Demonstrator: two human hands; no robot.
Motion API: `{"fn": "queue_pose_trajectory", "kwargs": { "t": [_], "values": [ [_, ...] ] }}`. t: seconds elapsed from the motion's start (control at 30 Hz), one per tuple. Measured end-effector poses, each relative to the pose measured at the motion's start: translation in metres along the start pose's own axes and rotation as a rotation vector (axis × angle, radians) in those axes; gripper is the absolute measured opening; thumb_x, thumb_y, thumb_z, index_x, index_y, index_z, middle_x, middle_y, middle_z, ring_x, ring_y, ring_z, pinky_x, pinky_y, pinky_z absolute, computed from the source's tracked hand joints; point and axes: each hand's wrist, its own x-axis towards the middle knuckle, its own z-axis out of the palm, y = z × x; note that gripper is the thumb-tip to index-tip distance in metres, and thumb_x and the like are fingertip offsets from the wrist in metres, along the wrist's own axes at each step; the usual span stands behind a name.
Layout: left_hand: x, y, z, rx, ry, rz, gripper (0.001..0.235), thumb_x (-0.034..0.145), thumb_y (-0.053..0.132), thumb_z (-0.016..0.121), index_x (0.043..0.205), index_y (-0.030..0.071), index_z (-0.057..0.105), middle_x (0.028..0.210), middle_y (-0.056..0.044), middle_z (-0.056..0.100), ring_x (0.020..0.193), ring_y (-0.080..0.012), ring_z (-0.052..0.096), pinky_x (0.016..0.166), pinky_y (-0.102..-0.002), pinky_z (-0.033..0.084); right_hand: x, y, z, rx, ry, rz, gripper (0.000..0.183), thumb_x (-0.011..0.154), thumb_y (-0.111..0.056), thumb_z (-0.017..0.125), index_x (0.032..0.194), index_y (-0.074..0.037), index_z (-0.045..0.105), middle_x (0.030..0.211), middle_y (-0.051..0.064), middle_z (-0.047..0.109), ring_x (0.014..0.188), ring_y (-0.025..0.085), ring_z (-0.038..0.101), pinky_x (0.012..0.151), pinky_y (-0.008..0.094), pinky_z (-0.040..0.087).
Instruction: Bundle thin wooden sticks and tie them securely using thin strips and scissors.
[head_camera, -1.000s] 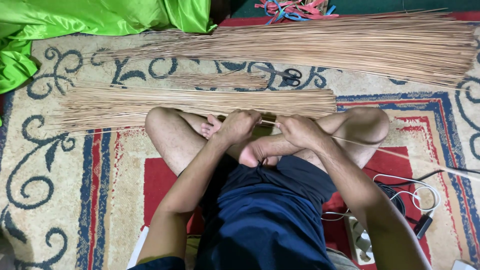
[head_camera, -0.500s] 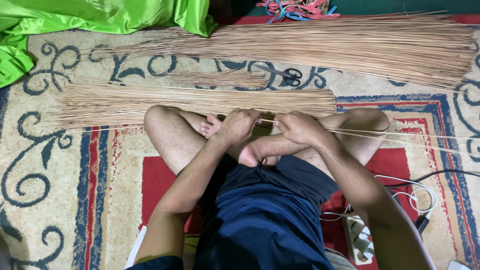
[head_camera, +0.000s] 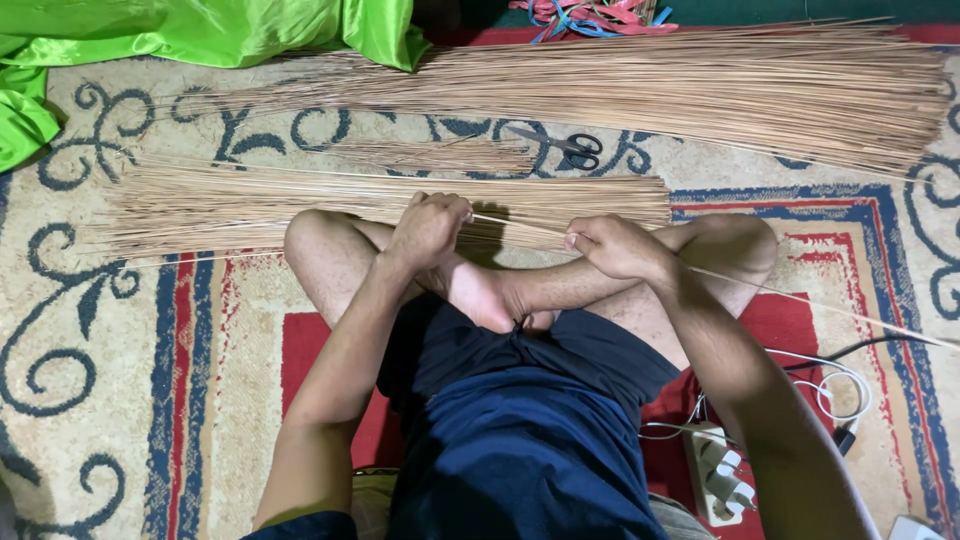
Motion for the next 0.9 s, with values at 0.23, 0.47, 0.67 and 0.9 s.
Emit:
{"fn": "queue_pose_trajectory", "kwargs": {
  "t": [0.23,0.47,0.67,0.9],
  "values": [
    [-0.001,0.025,-0.002,-0.021,-0.021,-0.005,0.011,0.097,0.015,0.052,0.096,0.02,0.061,0.079,-0.006,0.072,0.086,-0.0278,0.074,0.088,-0.044,0.051,0.005,-0.027,0.0,-0.02,-0.022,0.035,0.024,0.097,-0.021,0.052,0.096,-0.004,0.069,0.094,0.034,0.071,0.104,0.054,0.066,0.087,0.061,0.05],
    [0.012,0.051,0.038,-0.016,0.073,0.105,0.013,0.097,0.021,0.047,0.093,0.022,0.059,0.084,-0.001,0.068,0.087,-0.0233,0.072,0.081,-0.039,0.05,0.047,-0.009,0.047,-0.014,-0.001,-0.05,0.023,0.098,-0.021,0.05,0.094,-0.009,0.069,0.088,0.025,0.073,0.098,0.048,0.07,0.083,0.056,0.054],
    [0.006,0.059,0.03,-0.003,0.291,0.027,0.01,0.098,0.021,0.059,0.107,0.019,0.062,0.1,0.0,0.061,0.106,-0.0234,0.059,0.103,-0.046,0.033,0.055,-0.007,0.045,0.034,0.044,-0.094,0.023,0.1,-0.018,0.048,0.096,-0.007,0.068,0.087,0.026,0.072,0.097,0.05,0.069,0.082,0.058,0.052],
    [0.005,0.11,0.095,-1.317,0.902,-0.83,0.04,0.1,0.008,0.062,0.132,0.004,0.038,0.117,-0.005,0.049,0.105,-0.015,0.046,0.093,-0.029,0.037,0.061,-0.007,0.025,0.288,-0.021,-0.042,0.025,0.1,-0.016,0.049,0.087,-0.011,0.069,0.057,0.004,0.052,0.058,0.022,0.052,0.062,0.037,0.047]
  ]
}}
